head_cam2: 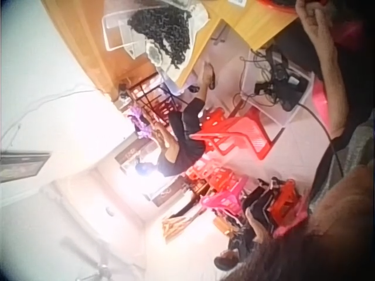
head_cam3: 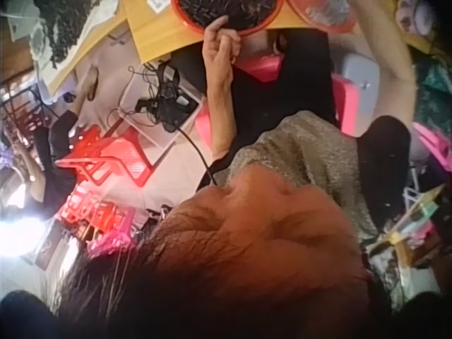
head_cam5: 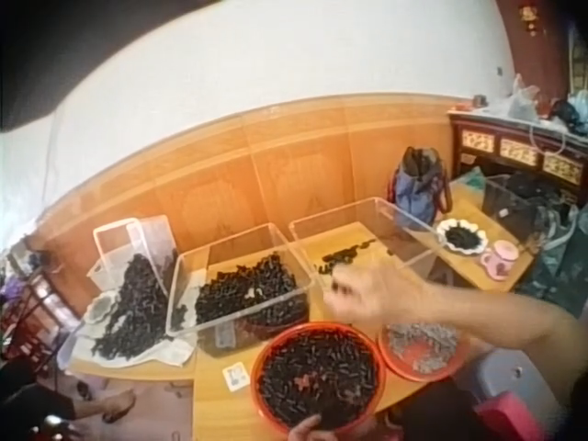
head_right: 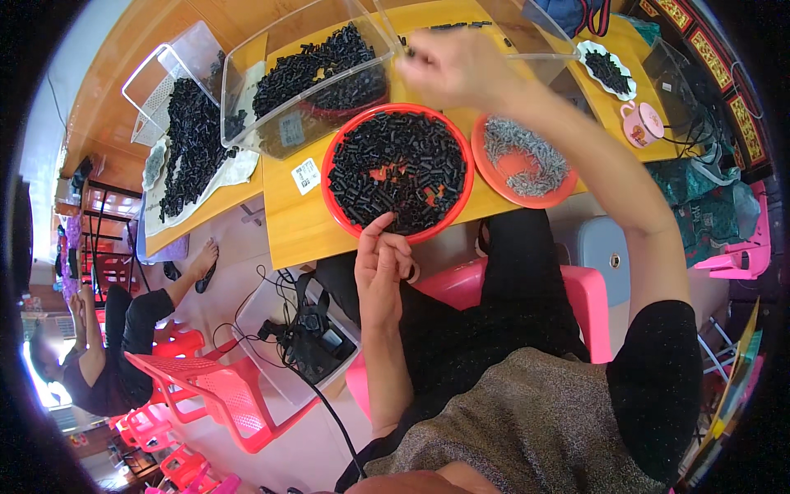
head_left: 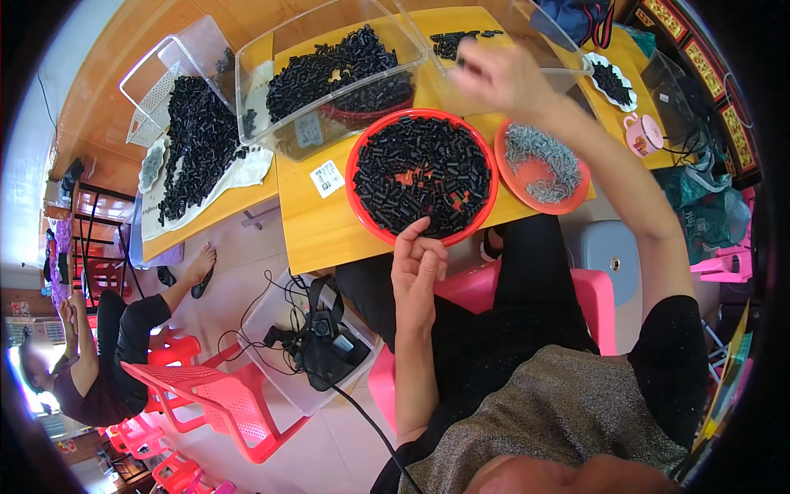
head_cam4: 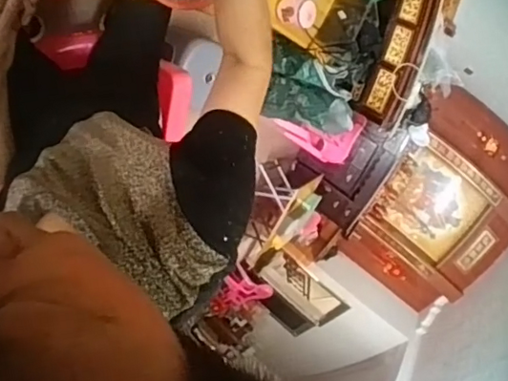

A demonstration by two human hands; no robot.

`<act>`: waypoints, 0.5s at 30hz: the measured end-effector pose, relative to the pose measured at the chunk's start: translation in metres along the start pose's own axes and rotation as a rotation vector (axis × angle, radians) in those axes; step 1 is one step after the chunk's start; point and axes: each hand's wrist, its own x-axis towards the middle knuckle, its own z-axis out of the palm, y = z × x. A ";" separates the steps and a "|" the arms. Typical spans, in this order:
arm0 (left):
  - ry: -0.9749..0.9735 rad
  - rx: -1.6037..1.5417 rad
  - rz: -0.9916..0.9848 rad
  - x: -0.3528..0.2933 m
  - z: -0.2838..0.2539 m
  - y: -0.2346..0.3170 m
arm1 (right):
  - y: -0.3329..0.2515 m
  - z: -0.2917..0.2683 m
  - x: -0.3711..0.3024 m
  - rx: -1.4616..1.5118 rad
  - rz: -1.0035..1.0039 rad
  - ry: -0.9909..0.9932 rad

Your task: The person assembles small black plastic components with silver metal rings by hand.

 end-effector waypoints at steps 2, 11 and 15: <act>0.022 0.006 -0.011 0.000 -0.002 0.001 | 0.021 0.004 0.019 -0.187 -0.059 0.169; 0.130 0.047 -0.014 0.002 -0.008 0.005 | -0.036 0.085 -0.025 0.242 -0.129 -0.509; 0.153 0.046 -0.005 0.003 -0.009 0.006 | -0.031 0.116 -0.025 0.132 -0.209 -0.506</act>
